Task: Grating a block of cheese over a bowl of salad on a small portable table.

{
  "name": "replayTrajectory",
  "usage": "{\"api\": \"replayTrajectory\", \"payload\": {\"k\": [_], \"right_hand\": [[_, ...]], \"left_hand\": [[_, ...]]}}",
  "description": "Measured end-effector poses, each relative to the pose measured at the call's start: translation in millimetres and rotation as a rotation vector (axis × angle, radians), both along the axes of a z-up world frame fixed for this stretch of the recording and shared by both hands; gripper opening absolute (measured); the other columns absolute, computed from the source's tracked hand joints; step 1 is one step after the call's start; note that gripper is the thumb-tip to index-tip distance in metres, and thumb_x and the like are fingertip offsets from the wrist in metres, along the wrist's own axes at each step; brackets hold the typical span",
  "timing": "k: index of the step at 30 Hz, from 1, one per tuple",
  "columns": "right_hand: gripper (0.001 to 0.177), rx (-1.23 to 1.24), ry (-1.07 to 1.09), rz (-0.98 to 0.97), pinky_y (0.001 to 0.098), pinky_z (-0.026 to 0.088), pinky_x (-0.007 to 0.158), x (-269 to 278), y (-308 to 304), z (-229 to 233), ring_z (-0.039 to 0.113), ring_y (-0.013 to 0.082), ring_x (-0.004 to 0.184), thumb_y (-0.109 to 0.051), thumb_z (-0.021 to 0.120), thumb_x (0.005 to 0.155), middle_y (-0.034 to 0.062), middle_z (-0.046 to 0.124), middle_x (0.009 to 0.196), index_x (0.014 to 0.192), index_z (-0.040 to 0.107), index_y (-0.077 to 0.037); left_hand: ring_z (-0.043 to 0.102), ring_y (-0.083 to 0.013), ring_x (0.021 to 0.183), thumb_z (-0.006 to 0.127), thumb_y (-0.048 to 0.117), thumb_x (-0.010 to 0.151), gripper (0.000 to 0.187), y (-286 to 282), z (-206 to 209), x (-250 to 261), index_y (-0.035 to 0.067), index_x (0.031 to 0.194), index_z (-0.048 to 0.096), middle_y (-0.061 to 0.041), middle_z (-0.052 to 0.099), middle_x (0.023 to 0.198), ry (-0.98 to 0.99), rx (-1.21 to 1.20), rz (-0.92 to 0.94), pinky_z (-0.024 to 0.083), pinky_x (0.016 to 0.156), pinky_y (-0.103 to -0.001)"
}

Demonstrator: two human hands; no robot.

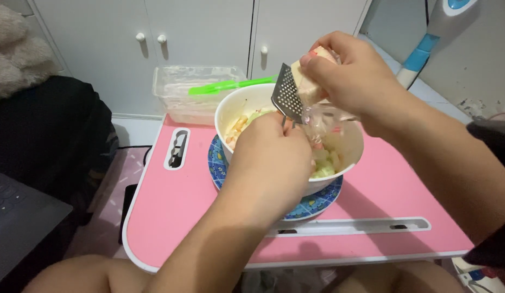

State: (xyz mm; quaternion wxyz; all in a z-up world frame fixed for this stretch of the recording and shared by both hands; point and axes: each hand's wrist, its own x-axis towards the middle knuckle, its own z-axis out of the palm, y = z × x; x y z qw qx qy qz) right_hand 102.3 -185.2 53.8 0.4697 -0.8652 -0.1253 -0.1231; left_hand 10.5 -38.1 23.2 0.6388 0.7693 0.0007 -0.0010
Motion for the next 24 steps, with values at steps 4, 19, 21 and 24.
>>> {"api": "replayTrajectory", "payload": {"k": [4, 19, 21, 24], "right_hand": [[0.034, 0.011, 0.082, 0.088, 0.0288, 0.053, 0.059, -2.3, -13.1, 4.3, 0.064, 0.0122, 0.074, -0.029, 0.060, 0.098, 0.0058, 0.068, 0.094, 0.125, 0.060, -0.007], [0.028, 0.701, 0.238, 0.407, 0.0321, 0.054, 0.084, -29.7, -32.3, -2.8, 0.062, 0.0108, 0.092, -0.024, 0.046, 0.110, -0.0020, 0.059, 0.101, 0.137, 0.046, -0.019], [0.028, 0.740, 0.249, 0.524, 0.0316, 0.052, 0.086, -24.3, -38.6, -9.1, 0.061, 0.0129, 0.095, -0.022, 0.047, 0.113, -0.0002, 0.058, 0.102, 0.140, 0.047, -0.019], [0.028, 0.809, 0.274, 0.624, 0.0346, 0.054, 0.090, -23.3, -35.9, -11.7, 0.058, 0.0163, 0.093, -0.021, 0.052, 0.112, 0.0018, 0.057, 0.102, 0.137, 0.044, -0.013]], "left_hand": [[0.074, -0.0295, 0.100, 0.052, 0.019, 0.094, 0.031, -0.2, -21.8, 8.8, 0.001, 0.113, 0.070, -0.019, 0.076, 0.105, -0.066, -0.067, -0.023, 0.054, 0.087, -0.041], [0.068, -0.0141, 0.064, 0.075, 0.031, 0.081, 0.035, -16.7, 4.4, 15.4, 0.000, 0.092, 0.061, -0.011, 0.073, 0.080, -0.250, -0.288, 0.085, 0.056, 0.054, -0.031], [0.070, -0.0128, 0.064, 0.078, 0.027, 0.078, 0.037, -21.7, 1.8, 18.8, 0.001, 0.095, 0.059, -0.011, 0.074, 0.080, -0.261, -0.328, 0.073, 0.057, 0.053, -0.029], [0.074, -0.0136, 0.067, 0.080, 0.019, 0.074, 0.041, -27.6, -5.6, 24.3, 0.000, 0.102, 0.056, -0.011, 0.077, 0.082, -0.256, -0.413, 0.073, 0.059, 0.055, -0.028]]}}
